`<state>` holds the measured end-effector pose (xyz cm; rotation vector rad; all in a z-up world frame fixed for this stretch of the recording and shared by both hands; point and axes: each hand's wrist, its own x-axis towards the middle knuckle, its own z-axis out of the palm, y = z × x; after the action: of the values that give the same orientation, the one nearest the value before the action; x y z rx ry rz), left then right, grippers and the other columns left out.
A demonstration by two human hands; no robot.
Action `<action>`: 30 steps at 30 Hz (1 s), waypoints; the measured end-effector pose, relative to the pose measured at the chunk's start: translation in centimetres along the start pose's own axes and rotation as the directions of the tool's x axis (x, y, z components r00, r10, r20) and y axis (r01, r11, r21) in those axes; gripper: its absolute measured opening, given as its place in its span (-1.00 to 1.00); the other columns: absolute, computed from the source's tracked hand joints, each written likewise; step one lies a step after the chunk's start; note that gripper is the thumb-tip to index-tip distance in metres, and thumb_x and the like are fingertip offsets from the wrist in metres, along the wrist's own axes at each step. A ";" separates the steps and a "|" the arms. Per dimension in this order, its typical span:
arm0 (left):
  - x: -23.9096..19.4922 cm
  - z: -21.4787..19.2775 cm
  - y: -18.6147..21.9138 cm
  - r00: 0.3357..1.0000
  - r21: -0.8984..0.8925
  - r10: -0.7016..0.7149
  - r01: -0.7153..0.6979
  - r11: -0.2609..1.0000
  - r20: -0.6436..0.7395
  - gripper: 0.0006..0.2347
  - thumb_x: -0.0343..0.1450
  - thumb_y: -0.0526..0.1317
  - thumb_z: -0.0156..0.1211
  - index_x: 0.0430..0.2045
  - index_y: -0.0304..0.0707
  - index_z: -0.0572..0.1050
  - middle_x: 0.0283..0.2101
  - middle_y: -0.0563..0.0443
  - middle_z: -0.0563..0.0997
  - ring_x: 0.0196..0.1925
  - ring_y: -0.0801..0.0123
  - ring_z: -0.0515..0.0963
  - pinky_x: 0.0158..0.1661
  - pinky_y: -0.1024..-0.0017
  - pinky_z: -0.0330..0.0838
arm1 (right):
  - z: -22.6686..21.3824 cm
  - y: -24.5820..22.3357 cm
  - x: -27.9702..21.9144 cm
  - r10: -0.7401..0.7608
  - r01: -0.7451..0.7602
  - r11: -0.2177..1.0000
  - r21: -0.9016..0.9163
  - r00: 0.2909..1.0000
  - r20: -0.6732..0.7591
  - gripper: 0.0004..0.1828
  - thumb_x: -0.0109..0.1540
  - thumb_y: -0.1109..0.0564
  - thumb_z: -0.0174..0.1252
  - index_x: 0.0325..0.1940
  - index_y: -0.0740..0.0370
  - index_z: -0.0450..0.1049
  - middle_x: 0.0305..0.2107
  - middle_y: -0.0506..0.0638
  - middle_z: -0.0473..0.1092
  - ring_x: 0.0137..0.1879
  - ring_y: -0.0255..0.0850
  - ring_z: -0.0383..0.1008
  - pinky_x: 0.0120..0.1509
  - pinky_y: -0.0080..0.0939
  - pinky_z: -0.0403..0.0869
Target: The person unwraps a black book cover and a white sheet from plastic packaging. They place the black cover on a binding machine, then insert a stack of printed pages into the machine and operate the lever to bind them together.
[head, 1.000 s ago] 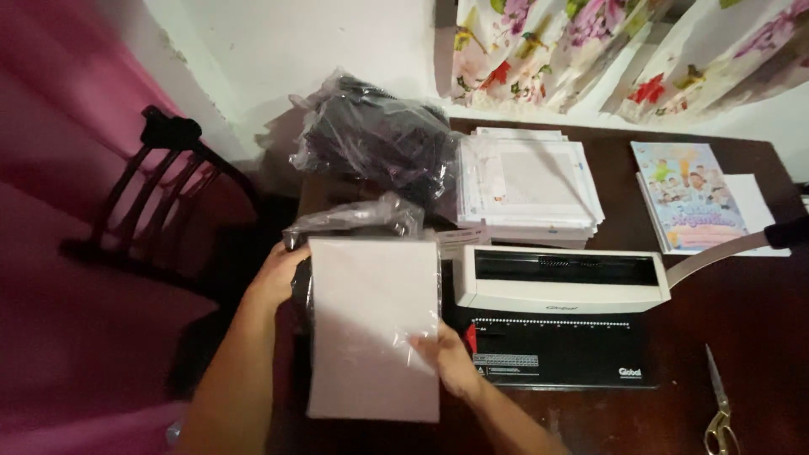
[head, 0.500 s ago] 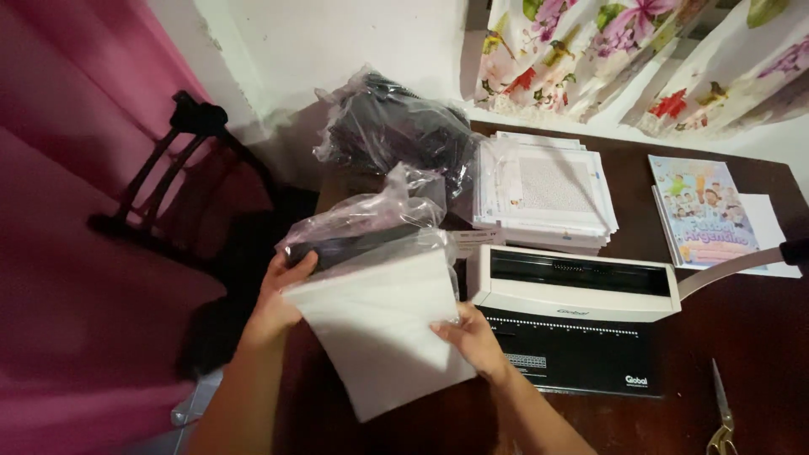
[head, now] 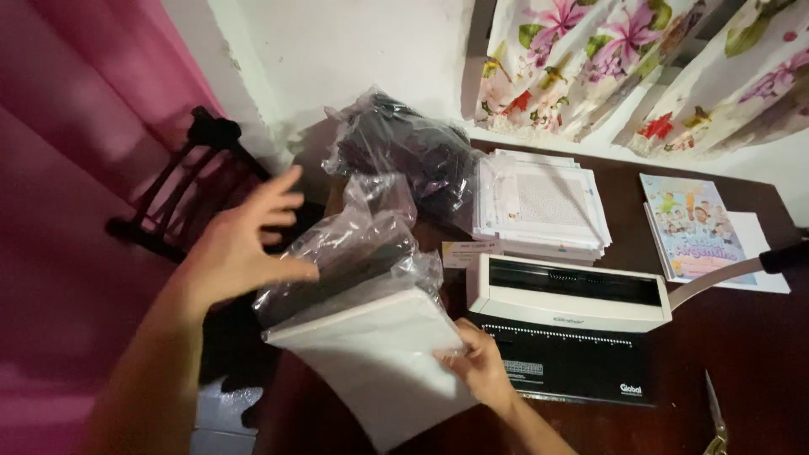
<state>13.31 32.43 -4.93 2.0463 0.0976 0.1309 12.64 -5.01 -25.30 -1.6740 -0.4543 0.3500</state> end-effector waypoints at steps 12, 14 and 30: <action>1.2 -2.7 -2.3 0.985 0.794 0.028 0.119 0.596 -0.168 -0.21 0.23 -0.41 0.32 0.45 0.04 0.23 0.37 -0.29 0.31 0.24 -0.16 0.37 0.12 0.01 0.38 | 0.3 1.4 -1.3 0.155 -0.148 0.929 0.340 0.988 0.007 -0.62 0.11 0.41 0.28 0.03 0.31 0.58 -0.21 -0.04 0.58 -0.11 -0.32 0.50 -0.03 -0.32 0.49; 0.5 -2.5 -2.0 0.705 0.782 0.707 -0.411 0.468 -0.053 -0.33 0.15 -0.34 0.21 0.29 -0.28 0.35 0.34 -0.39 0.43 0.39 -0.11 0.36 0.31 0.06 0.30 | 0.1 2.7 -1.8 0.144 -0.140 0.954 0.266 0.990 0.006 -0.61 0.11 0.41 0.34 0.03 0.35 0.59 -0.21 -0.04 0.60 -0.10 -0.32 0.51 0.00 -0.34 0.49; -4.6 15.3 -26.4 0.886 -0.615 -0.324 0.464 0.637 0.332 -0.43 0.24 -0.16 0.32 0.15 -0.41 0.41 -0.03 -0.18 0.62 -0.03 0.12 0.62 -0.01 0.16 0.50 | 4.6 9.1 1.3 0.558 -0.444 0.678 0.586 0.830 -0.017 -0.65 0.23 0.27 0.24 0.08 0.48 0.50 -0.32 0.05 0.45 -0.22 -0.16 0.42 -0.18 -0.17 0.44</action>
<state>10.47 30.56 -35.62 1.2352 0.3310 -0.2823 12.45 -1.43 -34.92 -1.1962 0.2756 0.6514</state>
